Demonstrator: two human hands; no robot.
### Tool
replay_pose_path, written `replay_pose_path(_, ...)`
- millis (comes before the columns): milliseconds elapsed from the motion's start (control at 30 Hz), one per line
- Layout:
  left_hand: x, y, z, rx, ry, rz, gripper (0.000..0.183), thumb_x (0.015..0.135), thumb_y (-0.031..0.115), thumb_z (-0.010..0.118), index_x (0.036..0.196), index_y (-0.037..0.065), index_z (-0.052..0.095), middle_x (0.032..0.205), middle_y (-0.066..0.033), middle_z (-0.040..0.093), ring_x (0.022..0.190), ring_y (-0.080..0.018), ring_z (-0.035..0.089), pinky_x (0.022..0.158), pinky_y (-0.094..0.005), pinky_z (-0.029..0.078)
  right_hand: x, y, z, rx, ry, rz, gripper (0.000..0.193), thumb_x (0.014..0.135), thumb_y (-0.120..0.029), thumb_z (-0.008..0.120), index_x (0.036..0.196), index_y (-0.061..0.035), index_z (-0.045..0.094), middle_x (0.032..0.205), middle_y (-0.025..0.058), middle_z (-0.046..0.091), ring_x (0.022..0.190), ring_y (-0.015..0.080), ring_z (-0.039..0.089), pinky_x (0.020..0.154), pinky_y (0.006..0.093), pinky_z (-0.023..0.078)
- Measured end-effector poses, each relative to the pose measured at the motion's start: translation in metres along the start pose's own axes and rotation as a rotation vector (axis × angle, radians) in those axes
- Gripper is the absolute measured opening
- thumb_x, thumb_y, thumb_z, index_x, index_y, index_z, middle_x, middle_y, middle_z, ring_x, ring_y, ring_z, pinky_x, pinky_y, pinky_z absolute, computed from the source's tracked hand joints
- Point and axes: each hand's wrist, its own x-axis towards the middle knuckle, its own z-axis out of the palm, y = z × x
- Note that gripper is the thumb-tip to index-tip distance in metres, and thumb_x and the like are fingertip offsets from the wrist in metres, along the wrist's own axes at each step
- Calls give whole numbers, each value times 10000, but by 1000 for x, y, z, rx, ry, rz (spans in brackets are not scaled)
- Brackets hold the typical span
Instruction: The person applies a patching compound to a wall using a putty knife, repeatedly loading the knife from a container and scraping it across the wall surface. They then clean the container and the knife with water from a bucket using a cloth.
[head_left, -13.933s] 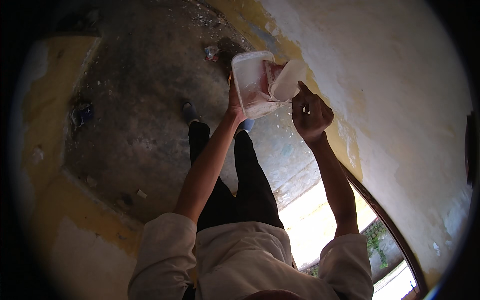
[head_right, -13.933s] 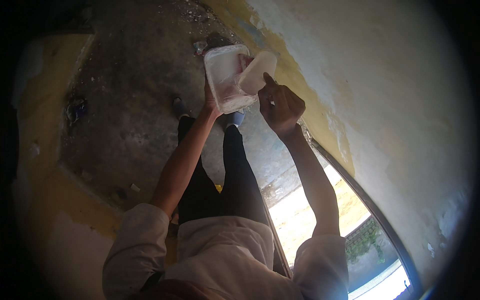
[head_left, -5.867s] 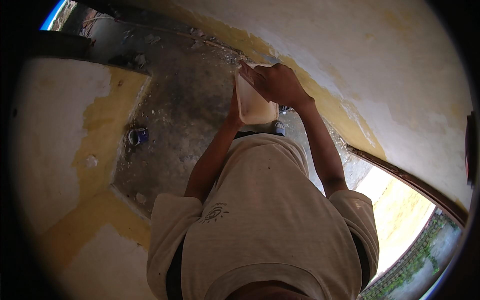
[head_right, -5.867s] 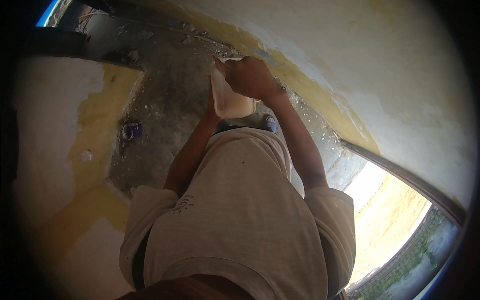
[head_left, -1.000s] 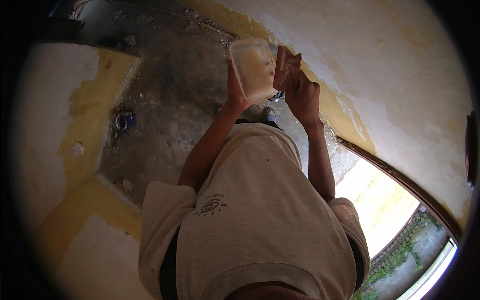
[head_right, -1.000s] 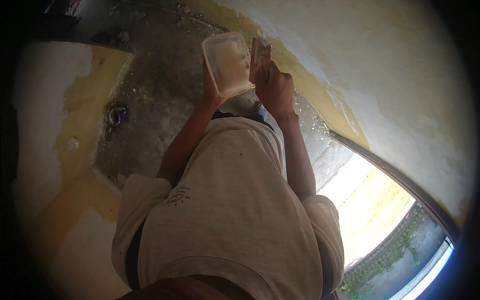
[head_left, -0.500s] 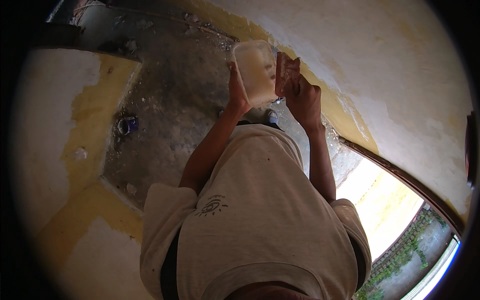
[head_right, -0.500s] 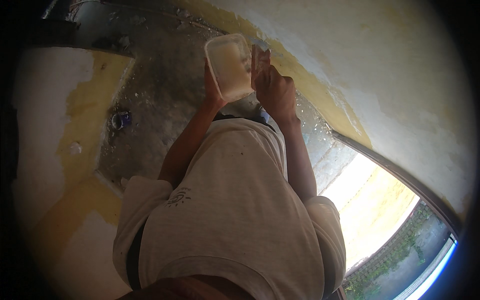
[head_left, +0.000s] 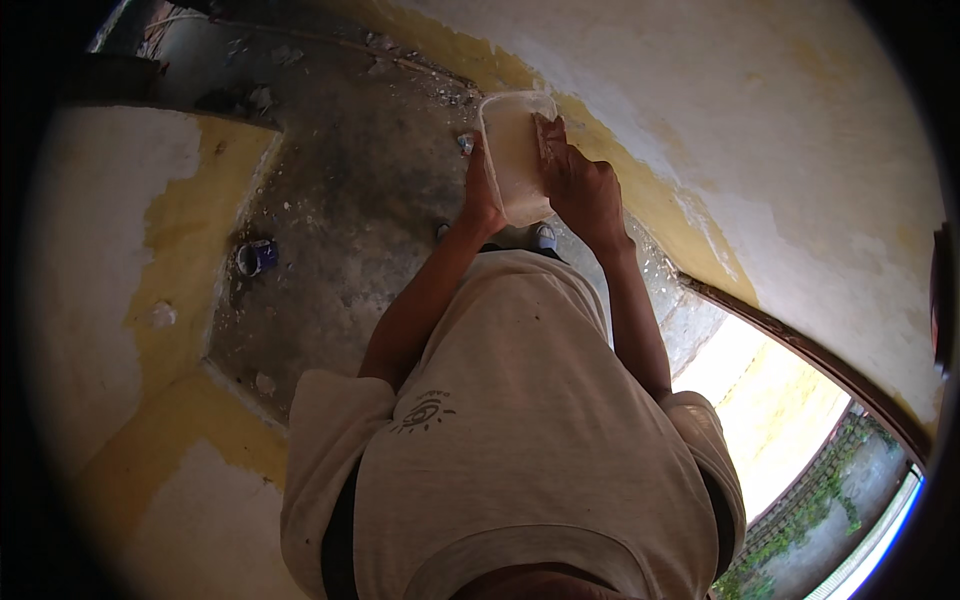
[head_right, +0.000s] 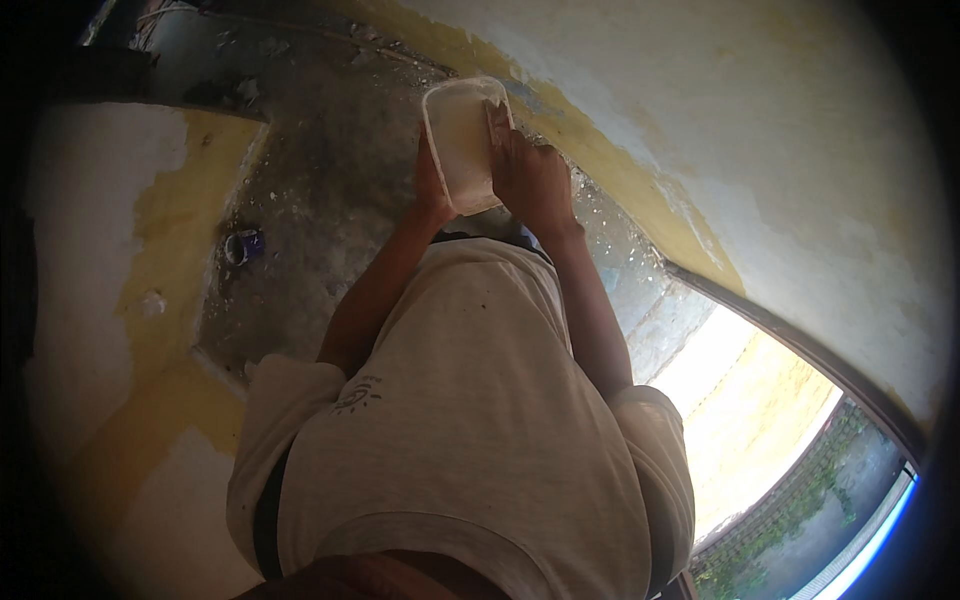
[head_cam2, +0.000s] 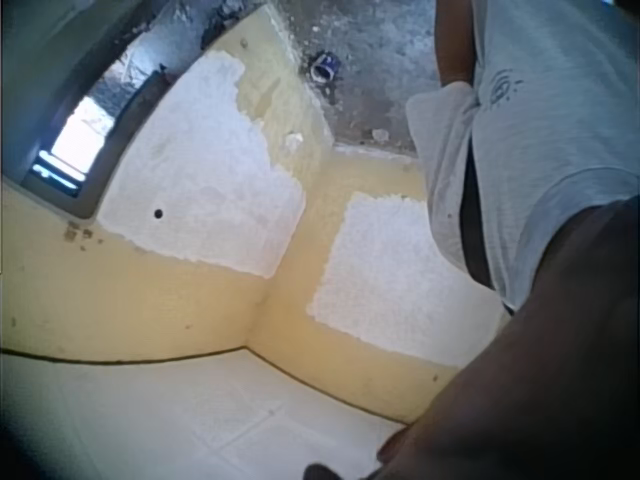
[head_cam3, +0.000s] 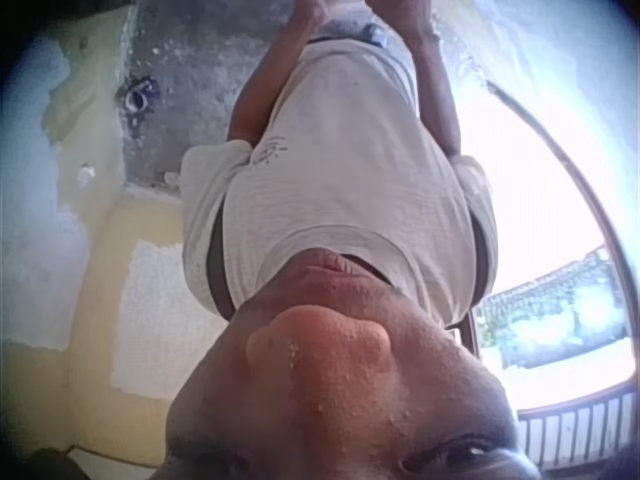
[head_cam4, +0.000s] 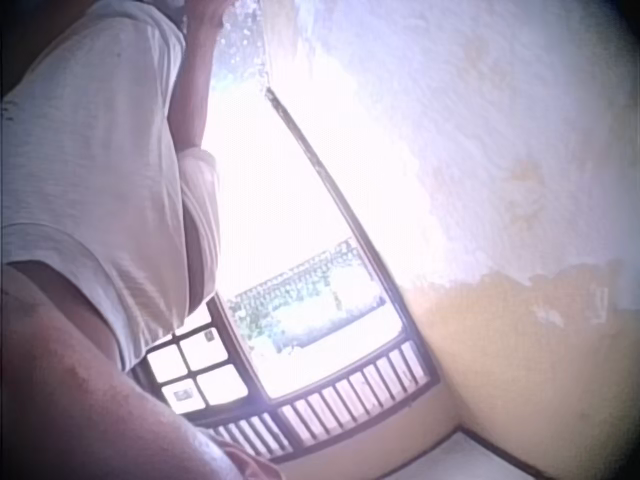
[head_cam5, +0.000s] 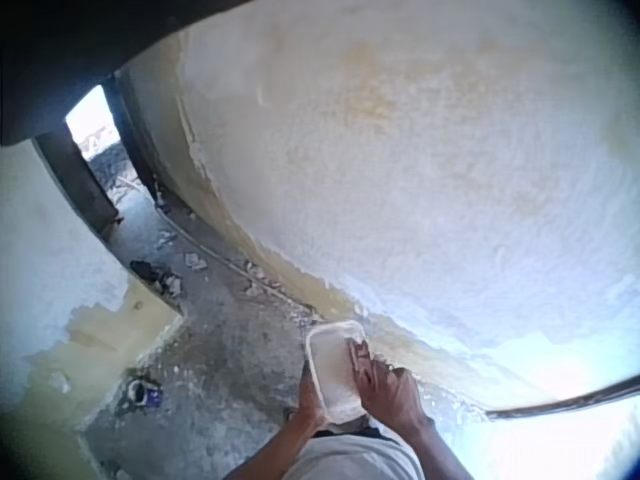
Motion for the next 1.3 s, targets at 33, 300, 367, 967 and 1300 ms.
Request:
replay_pose_path(33,1,-3,0,0,-7,8,766,995,687,232,1485,117,379,1416,-132,514,1270,-318,552,1032,-532,486,0,6,5,-45,1,0,194,915,-130,594,810,33,600,655,236,620,603,412,640,537,435,519)
replay_pose_path(300,3,0,-19,-41,5,-45,762,990,689,259,1505,137,367,1452,-119,486,1309,-325,515,1056,-537,463,17,8,0,-184,-27,-134,164,897,-120,614,830,30,603,684,256,615,638,415,639,538,447,504)
replay_pose_path(367,1,2,-13,-38,7,-34,772,982,701,272,1502,139,371,1450,-116,487,1310,-327,513,1058,-545,459,20,9,4,-90,-95,-95,164,896,-120,622,836,31,602,688,256,612,639,424,632,549,441,500)
replay_pose_path(967,6,12,-30,-145,-119,75,717,983,641,360,1473,119,405,1408,-119,517,1290,-317,531,1038,-536,486,4,28,-4,228,-2,-111,126,911,-86,639,944,31,605,677,229,598,594,410,589,567,419,476)
replay_pose_path(1300,8,4,-43,-152,-112,32,732,973,665,345,1487,145,391,1440,-109,489,1297,-322,524,1013,-579,490,-5,28,-2,266,-56,-81,142,910,-93,646,908,36,589,656,220,581,552,358,567,548,400,460)
